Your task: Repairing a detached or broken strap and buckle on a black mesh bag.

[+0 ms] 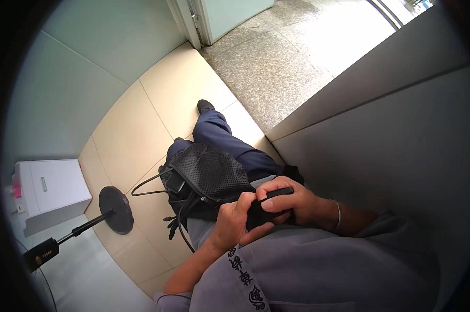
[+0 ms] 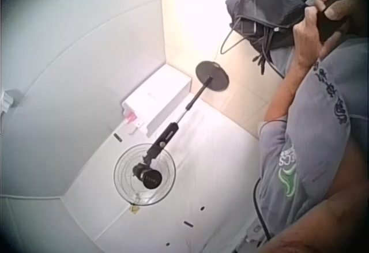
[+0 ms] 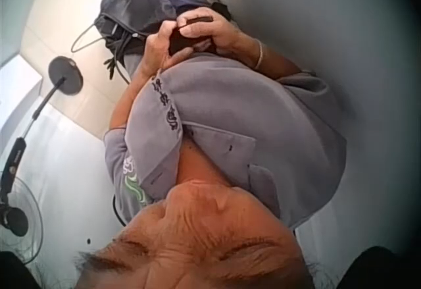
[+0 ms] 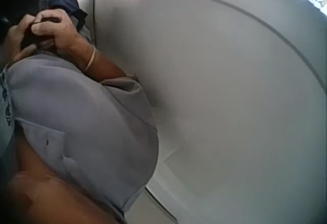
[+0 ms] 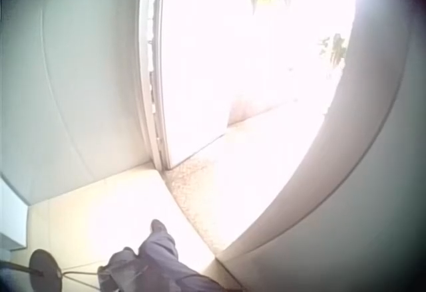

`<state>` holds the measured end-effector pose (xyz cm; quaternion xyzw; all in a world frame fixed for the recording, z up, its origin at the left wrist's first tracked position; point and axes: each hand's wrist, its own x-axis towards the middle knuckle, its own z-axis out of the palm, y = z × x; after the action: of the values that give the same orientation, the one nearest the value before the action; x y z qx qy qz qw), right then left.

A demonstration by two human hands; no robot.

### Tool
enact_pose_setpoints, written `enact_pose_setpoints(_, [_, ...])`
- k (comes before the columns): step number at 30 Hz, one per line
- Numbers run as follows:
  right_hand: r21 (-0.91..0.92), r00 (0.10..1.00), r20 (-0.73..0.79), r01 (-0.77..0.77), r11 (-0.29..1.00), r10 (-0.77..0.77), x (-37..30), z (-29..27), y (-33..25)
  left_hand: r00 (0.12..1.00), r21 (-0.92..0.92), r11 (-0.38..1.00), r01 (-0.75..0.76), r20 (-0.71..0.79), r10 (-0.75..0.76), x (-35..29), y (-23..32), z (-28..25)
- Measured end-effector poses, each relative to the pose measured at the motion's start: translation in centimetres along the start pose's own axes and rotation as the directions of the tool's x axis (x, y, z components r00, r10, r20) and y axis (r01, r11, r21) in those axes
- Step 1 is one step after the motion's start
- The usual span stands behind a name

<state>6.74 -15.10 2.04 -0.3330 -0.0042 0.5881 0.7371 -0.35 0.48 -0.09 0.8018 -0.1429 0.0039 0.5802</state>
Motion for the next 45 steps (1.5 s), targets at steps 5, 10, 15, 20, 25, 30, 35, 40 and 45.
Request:
enact_pose_setpoints(5, [0.398,0.987,0.16,-0.039,0.917,-0.028,0.5,-1.5,2.0,0.999,-0.031,0.999,-0.044,-0.03,0.043,0.4,0.3,-0.1])
enact_pose_setpoints(10, [-0.753,0.915,0.258,0.392,0.528,-0.311,0.6,-0.9,-1.5,0.994,0.149,0.989,0.001,-0.109,0.015,-0.4,0.3,0.1])
enact_pose_setpoints(15, [-0.902,0.922,0.279,0.347,0.258,-0.268,0.2,-0.9,-2.7,0.987,0.213,0.977,0.014,-0.157,0.021,-0.1,0.2,0.5])
enact_pose_setpoints(20, [-0.317,0.856,0.418,0.452,0.834,-0.305,0.9,-4.6,-2.9,0.994,0.204,0.976,-0.074,-0.061,0.088,-0.8,-0.3,0.0])
enact_pose_setpoints(25, [0.027,0.832,0.072,0.549,0.835,-0.55,0.7,-3.9,-5.2,0.991,0.084,0.994,0.069,-0.12,-0.059,-1.3,-0.6,-0.1])
enact_pose_setpoints(30, [-0.625,0.525,0.266,0.733,0.27,-0.809,2.6,2.4,-10.5,0.914,-0.519,0.788,0.332,-0.029,-0.404,-0.1,1.2,-0.5])
enact_pose_setpoints(35, [-0.328,0.098,0.505,0.941,-0.086,-0.858,3.3,10.0,-19.7,0.9,-0.628,0.67,0.396,0.122,-0.418,1.9,1.0,-1.2])
enact_pose_setpoints(40, [0.25,-0.184,0.897,0.961,0.118,-0.403,1.8,14.0,-29.1,0.966,-0.597,0.769,0.228,0.041,-0.255,3.1,1.1,-1.2])
enact_pose_setpoints(45, [0.321,-0.201,0.883,0.918,0.234,-0.425,1.0,15.2,-33.0,0.995,-0.591,0.801,0.095,0.065,-0.069,1.0,-0.4,-1.5])
